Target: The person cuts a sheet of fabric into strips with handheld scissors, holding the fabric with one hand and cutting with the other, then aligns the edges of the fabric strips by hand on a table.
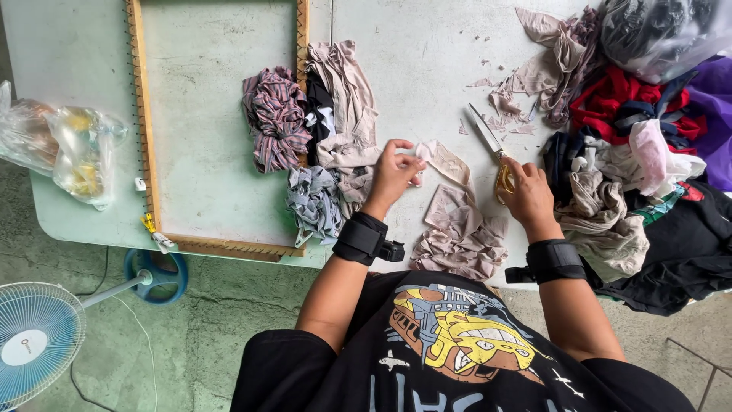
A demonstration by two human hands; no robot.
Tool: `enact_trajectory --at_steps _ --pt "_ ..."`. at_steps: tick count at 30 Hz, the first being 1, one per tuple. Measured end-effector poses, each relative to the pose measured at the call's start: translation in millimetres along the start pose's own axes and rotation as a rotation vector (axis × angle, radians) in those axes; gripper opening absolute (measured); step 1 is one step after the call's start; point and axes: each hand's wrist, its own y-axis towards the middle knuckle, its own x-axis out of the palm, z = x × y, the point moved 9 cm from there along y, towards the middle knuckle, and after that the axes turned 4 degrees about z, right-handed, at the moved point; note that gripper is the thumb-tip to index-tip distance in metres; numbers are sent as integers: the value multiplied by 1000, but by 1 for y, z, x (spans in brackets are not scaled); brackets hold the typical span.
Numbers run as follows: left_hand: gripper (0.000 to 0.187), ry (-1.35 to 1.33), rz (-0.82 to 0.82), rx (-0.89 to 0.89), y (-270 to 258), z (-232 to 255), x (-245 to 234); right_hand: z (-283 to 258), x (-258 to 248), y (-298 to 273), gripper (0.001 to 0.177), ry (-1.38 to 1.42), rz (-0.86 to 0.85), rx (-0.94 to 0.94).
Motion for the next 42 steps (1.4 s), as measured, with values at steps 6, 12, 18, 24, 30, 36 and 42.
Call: enact_trajectory --at_steps 6,12,18,24,30,36,42 --pt "26 168 -215 152 -12 -5 63 -104 -58 4 79 504 -84 -159" --pt "30 362 -191 238 -27 37 69 -134 -71 1 59 357 -50 -312" --pt "19 398 -267 59 -23 22 -8 16 -66 -7 11 503 261 1" --pt "28 490 -106 263 -13 12 -132 123 -100 -57 8 296 541 203" --pt "26 520 -184 306 -29 21 -72 27 -74 -42 33 369 215 52" --pt "27 372 -385 359 -37 9 56 -128 -62 -26 74 649 -144 -107" --pt "25 296 -394 262 -28 16 28 -63 -45 -21 14 676 35 -102"
